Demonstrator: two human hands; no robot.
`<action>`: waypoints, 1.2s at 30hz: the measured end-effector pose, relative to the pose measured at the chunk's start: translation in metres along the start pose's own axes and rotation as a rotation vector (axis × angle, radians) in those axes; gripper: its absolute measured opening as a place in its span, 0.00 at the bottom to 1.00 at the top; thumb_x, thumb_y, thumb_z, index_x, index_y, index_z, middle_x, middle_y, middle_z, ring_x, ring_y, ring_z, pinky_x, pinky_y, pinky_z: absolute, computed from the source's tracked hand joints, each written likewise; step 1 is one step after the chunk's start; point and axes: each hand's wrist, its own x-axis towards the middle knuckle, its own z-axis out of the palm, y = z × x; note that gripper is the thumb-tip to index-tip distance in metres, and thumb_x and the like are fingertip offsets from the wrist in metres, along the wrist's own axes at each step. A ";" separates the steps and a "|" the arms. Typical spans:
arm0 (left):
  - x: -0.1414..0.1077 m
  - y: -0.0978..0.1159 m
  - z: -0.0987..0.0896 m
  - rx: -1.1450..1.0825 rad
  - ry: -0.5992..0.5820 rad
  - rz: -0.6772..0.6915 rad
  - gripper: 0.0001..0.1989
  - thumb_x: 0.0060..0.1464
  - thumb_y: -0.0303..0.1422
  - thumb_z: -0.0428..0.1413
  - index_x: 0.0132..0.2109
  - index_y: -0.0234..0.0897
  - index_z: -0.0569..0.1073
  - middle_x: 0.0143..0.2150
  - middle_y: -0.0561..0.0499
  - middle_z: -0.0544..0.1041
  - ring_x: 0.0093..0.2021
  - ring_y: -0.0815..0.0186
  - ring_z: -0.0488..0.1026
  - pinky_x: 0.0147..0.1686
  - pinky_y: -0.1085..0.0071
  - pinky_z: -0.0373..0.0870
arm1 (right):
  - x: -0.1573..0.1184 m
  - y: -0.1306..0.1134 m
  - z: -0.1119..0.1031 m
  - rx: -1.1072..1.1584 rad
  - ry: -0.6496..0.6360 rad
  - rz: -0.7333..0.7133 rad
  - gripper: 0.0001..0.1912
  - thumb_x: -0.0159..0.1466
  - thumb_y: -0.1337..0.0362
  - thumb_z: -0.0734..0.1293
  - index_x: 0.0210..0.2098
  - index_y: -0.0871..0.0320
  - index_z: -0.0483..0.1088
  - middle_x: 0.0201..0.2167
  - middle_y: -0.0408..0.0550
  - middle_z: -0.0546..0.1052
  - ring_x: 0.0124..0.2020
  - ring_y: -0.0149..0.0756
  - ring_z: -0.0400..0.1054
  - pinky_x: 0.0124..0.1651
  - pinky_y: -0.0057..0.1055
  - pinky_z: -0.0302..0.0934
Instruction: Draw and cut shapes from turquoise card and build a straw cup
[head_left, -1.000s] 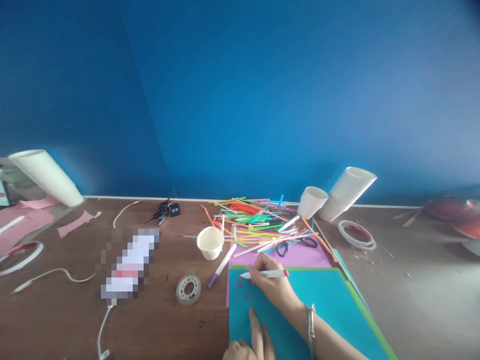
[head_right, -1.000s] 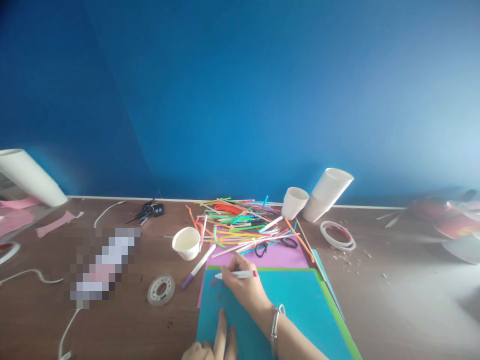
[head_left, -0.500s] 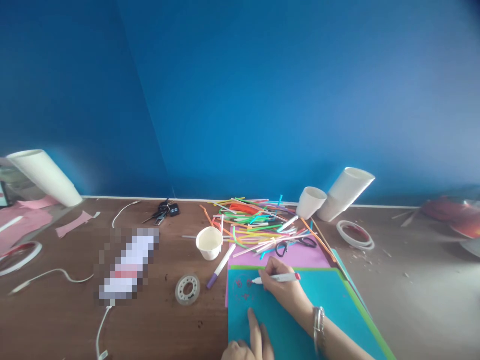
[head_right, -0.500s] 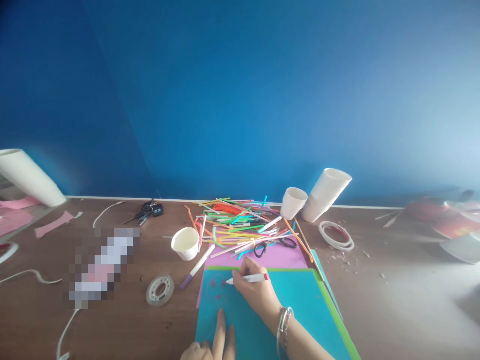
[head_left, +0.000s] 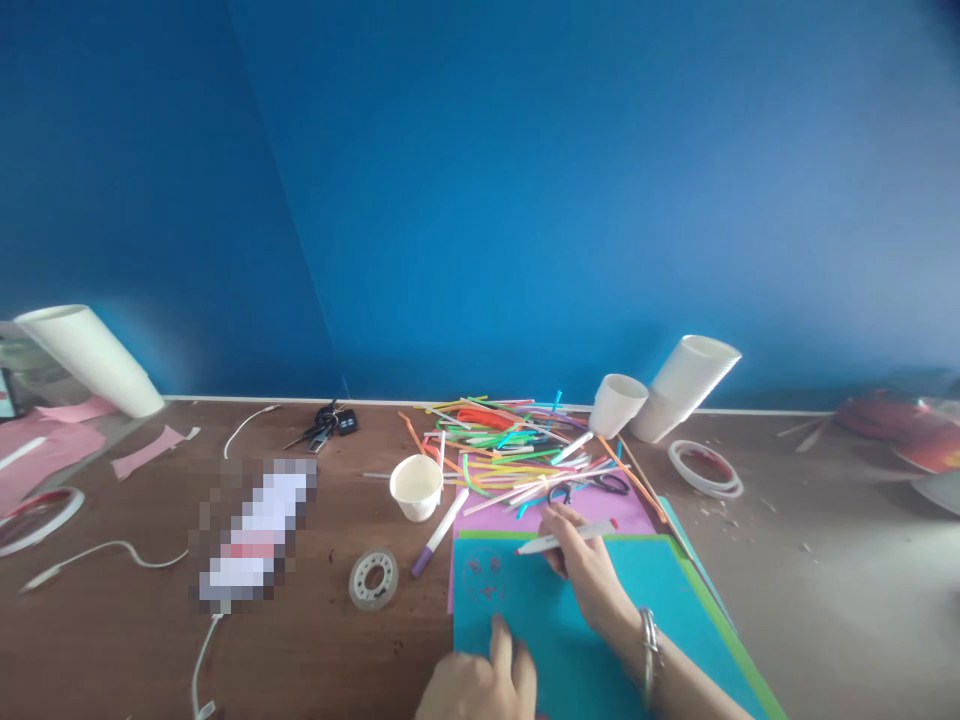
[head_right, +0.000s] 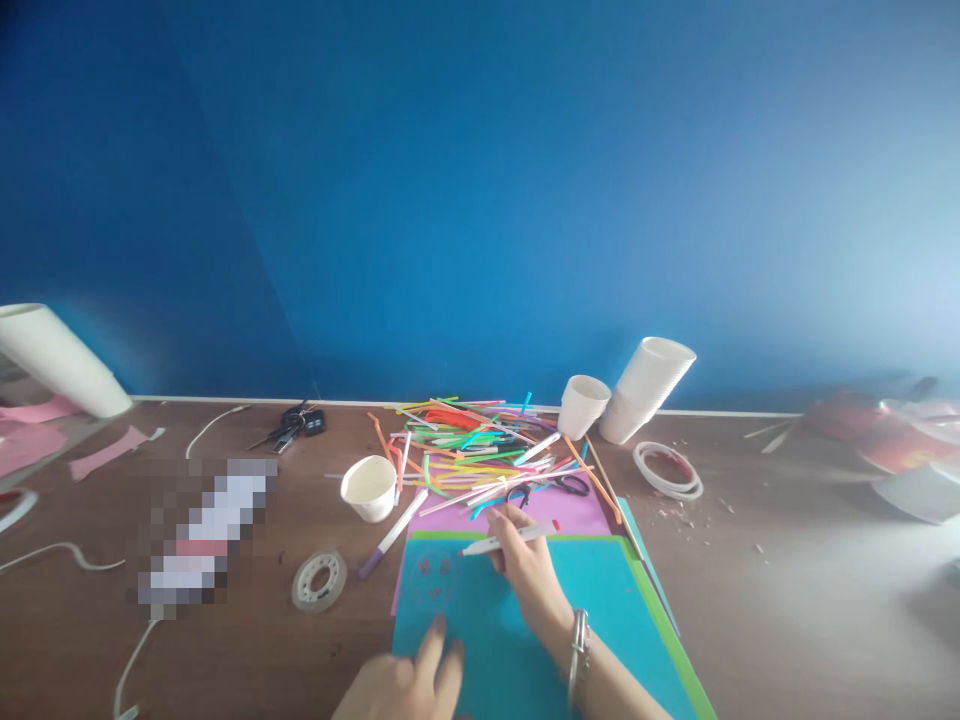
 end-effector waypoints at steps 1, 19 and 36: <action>0.006 -0.007 -0.008 -0.178 -0.059 -0.014 0.16 0.51 0.34 0.56 0.47 0.36 0.69 0.36 0.48 0.78 0.21 0.67 0.73 0.17 0.75 0.66 | -0.001 -0.006 0.000 0.048 -0.004 0.029 0.19 0.58 0.53 0.62 0.18 0.54 0.54 0.10 0.33 0.53 0.14 0.25 0.44 0.18 0.25 0.40; 0.033 -0.031 -0.044 -0.682 0.127 -0.265 0.42 0.44 0.20 0.51 0.65 0.37 0.45 0.42 0.48 0.75 0.37 0.64 0.72 0.39 0.66 0.71 | -0.029 -0.039 0.022 -0.059 -0.135 0.016 0.15 0.54 0.57 0.65 0.19 0.54 0.54 0.10 0.35 0.63 0.15 0.28 0.58 0.19 0.24 0.49; 0.046 -0.016 -0.066 -0.633 0.297 -0.123 0.51 0.39 0.20 0.49 0.66 0.35 0.29 0.62 0.37 0.58 0.57 0.53 0.63 0.52 0.60 0.65 | -0.027 -0.023 0.037 0.216 -0.033 -0.034 0.20 0.50 0.54 0.67 0.17 0.54 0.51 0.13 0.34 0.56 0.16 0.24 0.47 0.19 0.24 0.43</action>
